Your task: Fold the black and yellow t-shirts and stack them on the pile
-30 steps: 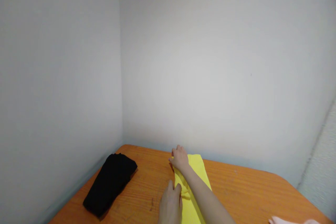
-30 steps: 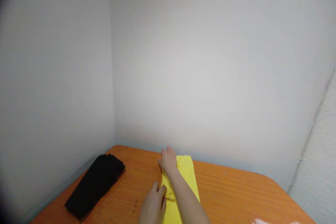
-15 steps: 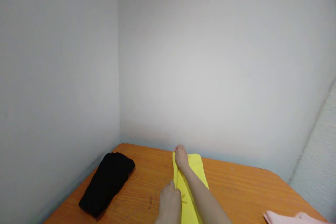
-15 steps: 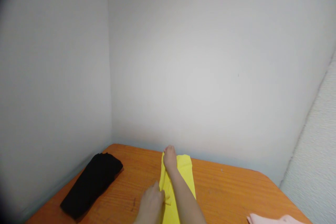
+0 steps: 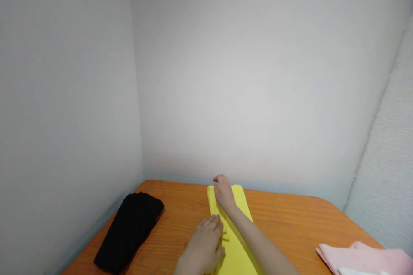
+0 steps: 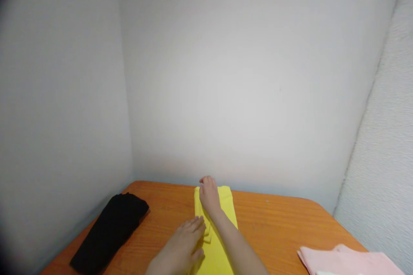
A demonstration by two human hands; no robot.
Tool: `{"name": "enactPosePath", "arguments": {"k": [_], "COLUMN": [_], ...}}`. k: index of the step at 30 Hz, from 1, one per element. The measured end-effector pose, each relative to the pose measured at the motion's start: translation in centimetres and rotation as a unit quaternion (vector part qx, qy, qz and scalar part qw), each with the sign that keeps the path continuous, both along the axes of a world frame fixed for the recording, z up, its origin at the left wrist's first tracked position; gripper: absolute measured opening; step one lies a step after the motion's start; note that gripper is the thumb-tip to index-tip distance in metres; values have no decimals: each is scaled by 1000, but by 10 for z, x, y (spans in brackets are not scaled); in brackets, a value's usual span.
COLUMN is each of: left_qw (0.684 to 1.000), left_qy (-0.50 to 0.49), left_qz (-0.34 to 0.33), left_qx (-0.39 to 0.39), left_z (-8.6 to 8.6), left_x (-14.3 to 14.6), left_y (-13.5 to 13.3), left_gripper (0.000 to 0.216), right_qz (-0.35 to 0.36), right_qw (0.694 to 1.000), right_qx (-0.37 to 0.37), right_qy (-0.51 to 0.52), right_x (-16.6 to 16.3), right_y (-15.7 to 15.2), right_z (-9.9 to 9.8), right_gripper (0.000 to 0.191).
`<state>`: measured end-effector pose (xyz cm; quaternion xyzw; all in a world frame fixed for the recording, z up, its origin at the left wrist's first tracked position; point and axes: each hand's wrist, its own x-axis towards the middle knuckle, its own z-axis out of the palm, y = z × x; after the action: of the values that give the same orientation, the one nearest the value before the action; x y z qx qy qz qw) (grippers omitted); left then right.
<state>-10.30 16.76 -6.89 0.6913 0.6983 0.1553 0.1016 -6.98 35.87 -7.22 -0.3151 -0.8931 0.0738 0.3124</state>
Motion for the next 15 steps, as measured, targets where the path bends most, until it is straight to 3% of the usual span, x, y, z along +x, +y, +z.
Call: {"name": "enactPosePath", "arguments": {"k": [5,9,12,15], "left_qw": [995,993,993,995], "left_qy": [-7,0,4,-19], "left_qz": [-28,-10,-21,-44], "left_qx": [-99,-120,-117,-86], "left_z": [-8,9,16,8], "left_x": [7,12,6,-9], "left_y": [1,-2,3,12], "left_gripper": [85,68,58,49], "right_qz": [40,65,63,65], "right_qw": [996,979,976,975], "right_qx": [-6,-36,-43,-40], "right_qy": [-83,-190,-206,-207], "right_x": [42,57,59,58], "right_y": [-24,-26,-22,-20], "right_z": [-25,-40,-41,-40], "right_gripper": [45,73,74,71]}}
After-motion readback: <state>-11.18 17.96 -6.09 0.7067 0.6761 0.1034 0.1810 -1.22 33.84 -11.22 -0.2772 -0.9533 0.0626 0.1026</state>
